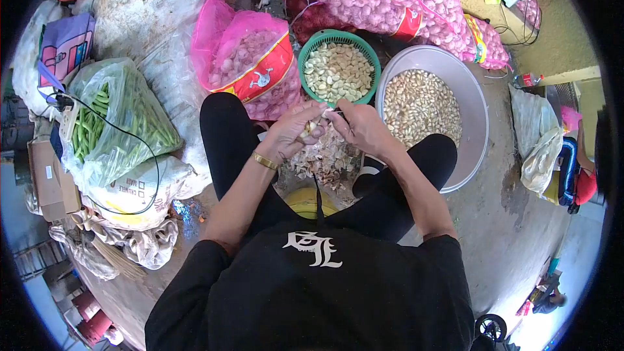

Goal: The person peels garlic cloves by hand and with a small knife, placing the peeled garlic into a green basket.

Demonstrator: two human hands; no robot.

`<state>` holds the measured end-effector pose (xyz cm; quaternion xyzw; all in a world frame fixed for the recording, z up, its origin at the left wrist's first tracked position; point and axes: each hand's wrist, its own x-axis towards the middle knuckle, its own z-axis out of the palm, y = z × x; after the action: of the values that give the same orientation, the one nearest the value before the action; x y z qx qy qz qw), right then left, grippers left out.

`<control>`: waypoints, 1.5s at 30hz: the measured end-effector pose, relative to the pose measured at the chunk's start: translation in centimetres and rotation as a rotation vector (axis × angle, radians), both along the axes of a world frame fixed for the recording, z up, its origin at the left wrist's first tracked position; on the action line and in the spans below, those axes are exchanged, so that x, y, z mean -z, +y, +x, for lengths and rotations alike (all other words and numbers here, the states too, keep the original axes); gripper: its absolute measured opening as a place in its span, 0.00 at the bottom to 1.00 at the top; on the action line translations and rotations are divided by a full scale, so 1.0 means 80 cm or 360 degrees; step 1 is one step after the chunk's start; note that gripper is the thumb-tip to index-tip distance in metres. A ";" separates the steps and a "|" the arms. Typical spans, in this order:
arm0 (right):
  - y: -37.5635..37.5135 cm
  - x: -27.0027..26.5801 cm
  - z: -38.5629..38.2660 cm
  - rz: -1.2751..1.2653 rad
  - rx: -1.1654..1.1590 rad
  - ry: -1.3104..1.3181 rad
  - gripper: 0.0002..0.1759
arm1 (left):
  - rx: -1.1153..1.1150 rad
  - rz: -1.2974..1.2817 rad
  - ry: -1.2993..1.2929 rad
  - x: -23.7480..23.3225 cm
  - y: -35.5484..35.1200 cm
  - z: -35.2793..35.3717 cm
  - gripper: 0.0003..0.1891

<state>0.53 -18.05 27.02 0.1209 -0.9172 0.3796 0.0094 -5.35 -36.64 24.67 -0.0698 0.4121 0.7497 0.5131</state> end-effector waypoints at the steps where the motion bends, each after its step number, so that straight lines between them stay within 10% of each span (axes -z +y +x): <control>1: 0.000 0.000 -0.002 0.0051 0.0077 0.0058 0.16 | -0.0185 0.0084 -0.0126 0.000 0.005 0.006 0.12; 45: -0.008 -0.012 0.035 -0.0188 0.0425 0.0190 0.16 | -0.0330 0.0392 0.0381 0.002 -0.014 0.002 0.12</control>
<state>3.31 -18.68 27.98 0.0194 -0.8990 0.4204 0.1214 -5.19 -37.77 24.50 0.0409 0.3659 0.8463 0.3851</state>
